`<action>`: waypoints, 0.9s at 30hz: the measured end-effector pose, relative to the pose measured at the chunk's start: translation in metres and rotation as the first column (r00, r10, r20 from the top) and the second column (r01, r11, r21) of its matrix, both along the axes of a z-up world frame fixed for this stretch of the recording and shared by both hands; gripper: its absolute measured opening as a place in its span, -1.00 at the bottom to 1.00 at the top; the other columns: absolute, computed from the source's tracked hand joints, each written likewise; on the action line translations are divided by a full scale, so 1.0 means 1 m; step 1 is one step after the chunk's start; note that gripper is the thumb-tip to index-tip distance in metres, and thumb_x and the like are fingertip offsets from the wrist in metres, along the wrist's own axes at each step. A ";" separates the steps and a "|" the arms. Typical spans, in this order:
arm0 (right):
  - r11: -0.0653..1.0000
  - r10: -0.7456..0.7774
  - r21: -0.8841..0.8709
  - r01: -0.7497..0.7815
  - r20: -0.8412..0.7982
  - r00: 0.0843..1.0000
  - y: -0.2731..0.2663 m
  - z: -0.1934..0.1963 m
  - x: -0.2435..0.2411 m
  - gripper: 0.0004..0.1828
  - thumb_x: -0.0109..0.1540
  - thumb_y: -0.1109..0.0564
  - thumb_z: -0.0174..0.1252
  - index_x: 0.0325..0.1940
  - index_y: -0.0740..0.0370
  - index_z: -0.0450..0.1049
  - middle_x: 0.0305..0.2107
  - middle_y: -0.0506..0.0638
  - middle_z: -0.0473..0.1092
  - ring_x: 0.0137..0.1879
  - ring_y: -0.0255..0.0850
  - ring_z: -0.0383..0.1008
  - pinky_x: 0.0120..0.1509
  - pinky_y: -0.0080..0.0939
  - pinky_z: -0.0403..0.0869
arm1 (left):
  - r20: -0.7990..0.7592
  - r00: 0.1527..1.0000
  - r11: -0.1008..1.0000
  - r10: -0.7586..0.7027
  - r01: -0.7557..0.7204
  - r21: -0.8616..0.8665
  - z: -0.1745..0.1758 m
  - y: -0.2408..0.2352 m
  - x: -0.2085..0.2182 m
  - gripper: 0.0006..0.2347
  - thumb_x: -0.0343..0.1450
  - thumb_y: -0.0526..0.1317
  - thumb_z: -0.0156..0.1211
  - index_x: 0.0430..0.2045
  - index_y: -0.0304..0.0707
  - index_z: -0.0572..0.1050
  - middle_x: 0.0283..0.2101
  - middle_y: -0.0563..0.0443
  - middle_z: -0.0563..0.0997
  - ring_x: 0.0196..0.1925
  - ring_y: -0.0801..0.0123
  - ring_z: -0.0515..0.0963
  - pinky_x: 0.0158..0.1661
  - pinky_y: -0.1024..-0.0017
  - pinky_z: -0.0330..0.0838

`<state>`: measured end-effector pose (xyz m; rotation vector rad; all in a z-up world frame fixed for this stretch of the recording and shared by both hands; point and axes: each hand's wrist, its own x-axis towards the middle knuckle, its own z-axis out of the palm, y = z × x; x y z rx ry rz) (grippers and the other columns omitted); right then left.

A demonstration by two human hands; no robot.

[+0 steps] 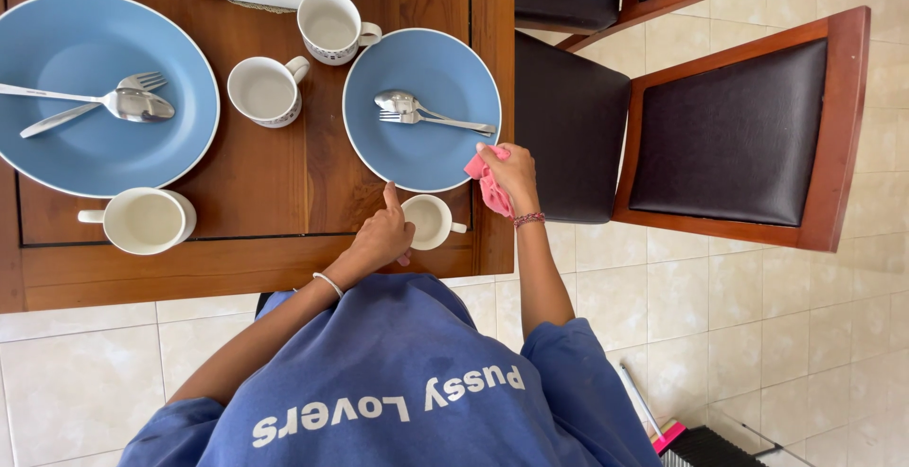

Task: Polishing plates, mugs, and cutlery with a pink cloth.

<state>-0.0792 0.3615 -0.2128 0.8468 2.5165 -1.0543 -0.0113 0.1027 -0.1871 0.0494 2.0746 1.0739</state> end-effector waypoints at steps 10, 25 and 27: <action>0.997 -0.033 -0.071 0.012 -0.298 0.954 -0.009 0.069 0.029 -0.47 0.29 -0.10 0.18 0.30 0.12 0.39 -0.29 0.03 0.50 -0.21 -0.19 0.59 -0.11 -0.18 0.57 | -0.275 0.961 0.956 0.013 -0.093 -0.280 0.047 -0.045 -0.011 -0.32 0.43 0.12 0.13 0.29 -0.36 0.04 -0.41 -0.31 0.64 -0.34 -0.18 0.66 -0.24 0.02 0.55; 0.748 0.516 0.037 -0.663 -0.660 0.546 -0.133 0.150 -0.011 -0.66 0.36 -0.01 0.21 0.15 0.20 0.51 -0.30 0.03 0.55 -0.19 -0.21 0.62 0.24 -0.13 0.44 | -0.863 0.403 0.792 0.304 -0.610 -0.006 -0.045 -0.122 -0.091 -0.72 0.32 -0.20 0.44 -0.23 -0.32 0.49 0.34 -0.53 0.15 0.24 -0.38 0.33 0.13 -0.05 0.30; 0.743 0.525 0.072 -0.666 -0.681 0.511 -0.128 0.147 -0.004 -0.68 0.38 0.02 0.21 0.14 0.21 0.54 -0.31 0.04 0.57 -0.19 -0.21 0.63 0.52 -0.05 0.29 | -0.810 0.411 0.800 0.418 -0.588 0.115 -0.040 -0.125 -0.086 -0.77 0.39 -0.23 0.40 -0.24 -0.35 0.49 0.36 -0.52 0.15 0.23 -0.35 0.36 0.15 0.00 0.35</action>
